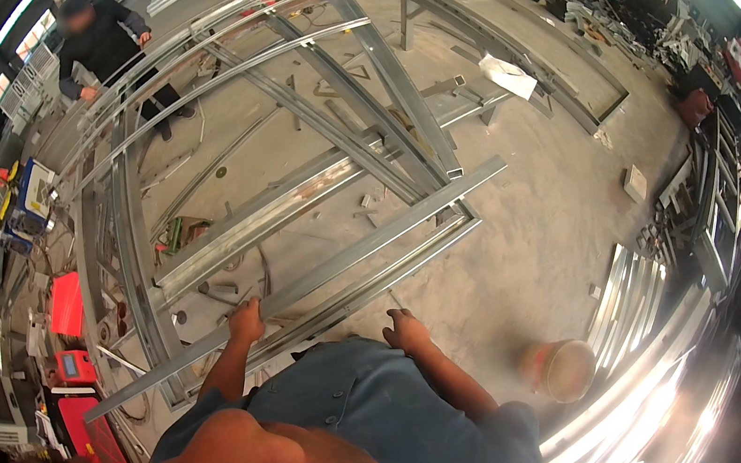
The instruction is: The person uses an angle grinder to cut metal frame pieces in a workshop. They repeatedly position the frame, cut sections, and place the cut pieces on the floor.
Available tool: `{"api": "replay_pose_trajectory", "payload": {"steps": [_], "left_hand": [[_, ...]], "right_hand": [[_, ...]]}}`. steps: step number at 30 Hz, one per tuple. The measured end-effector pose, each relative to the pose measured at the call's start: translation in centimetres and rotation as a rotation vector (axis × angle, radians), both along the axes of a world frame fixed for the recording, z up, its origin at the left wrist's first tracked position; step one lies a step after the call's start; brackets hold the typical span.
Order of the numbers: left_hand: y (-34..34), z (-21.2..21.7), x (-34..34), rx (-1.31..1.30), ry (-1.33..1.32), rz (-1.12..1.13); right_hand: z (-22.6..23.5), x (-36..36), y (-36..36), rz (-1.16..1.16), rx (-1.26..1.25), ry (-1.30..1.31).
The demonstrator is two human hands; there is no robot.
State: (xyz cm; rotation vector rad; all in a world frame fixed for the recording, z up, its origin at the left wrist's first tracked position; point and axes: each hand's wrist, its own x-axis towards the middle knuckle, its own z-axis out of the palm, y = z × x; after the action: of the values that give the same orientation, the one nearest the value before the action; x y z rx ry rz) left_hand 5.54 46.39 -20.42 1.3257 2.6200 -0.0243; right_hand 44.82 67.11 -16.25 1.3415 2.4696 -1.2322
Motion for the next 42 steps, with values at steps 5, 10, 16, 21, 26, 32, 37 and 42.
{"api": "replay_pose_trajectory", "payload": {"steps": [5,10,16,21,26,32,37,42], "left_hand": [[0.3,0.3,0.6,-0.003,-0.005,0.037],[0.0,0.1,0.5,0.109,0.029,0.023],[0.3,-0.1,0.5,0.140,0.071,0.000],[-0.2,-0.7,0.0,0.119,0.054,-0.032],[-0.1,-0.8,0.1,0.143,0.062,-0.045],[0.0,0.0,-0.1,0.090,0.052,-0.063],[0.1,0.0,-0.1,0.072,0.025,-0.072],[0.1,-0.8,-0.4,0.076,0.016,-0.089]], "right_hand": [[0.5,-2.9,0.3,0.125,0.041,0.056],[1.4,-4.6,-0.5,0.190,-0.028,0.040],[0.2,-4.4,-0.8,0.181,-0.037,-0.011],[0.5,-4.5,-1.8,0.171,-0.031,-0.012],[-0.7,-4.4,-3.2,0.097,-0.043,-0.026],[0.0,-4.7,-4.6,0.031,-0.051,-0.023],[-0.3,-4.4,-5.9,-0.009,-0.063,-0.025],[0.1,-4.8,-6.7,-0.028,-0.115,-0.064]]}}
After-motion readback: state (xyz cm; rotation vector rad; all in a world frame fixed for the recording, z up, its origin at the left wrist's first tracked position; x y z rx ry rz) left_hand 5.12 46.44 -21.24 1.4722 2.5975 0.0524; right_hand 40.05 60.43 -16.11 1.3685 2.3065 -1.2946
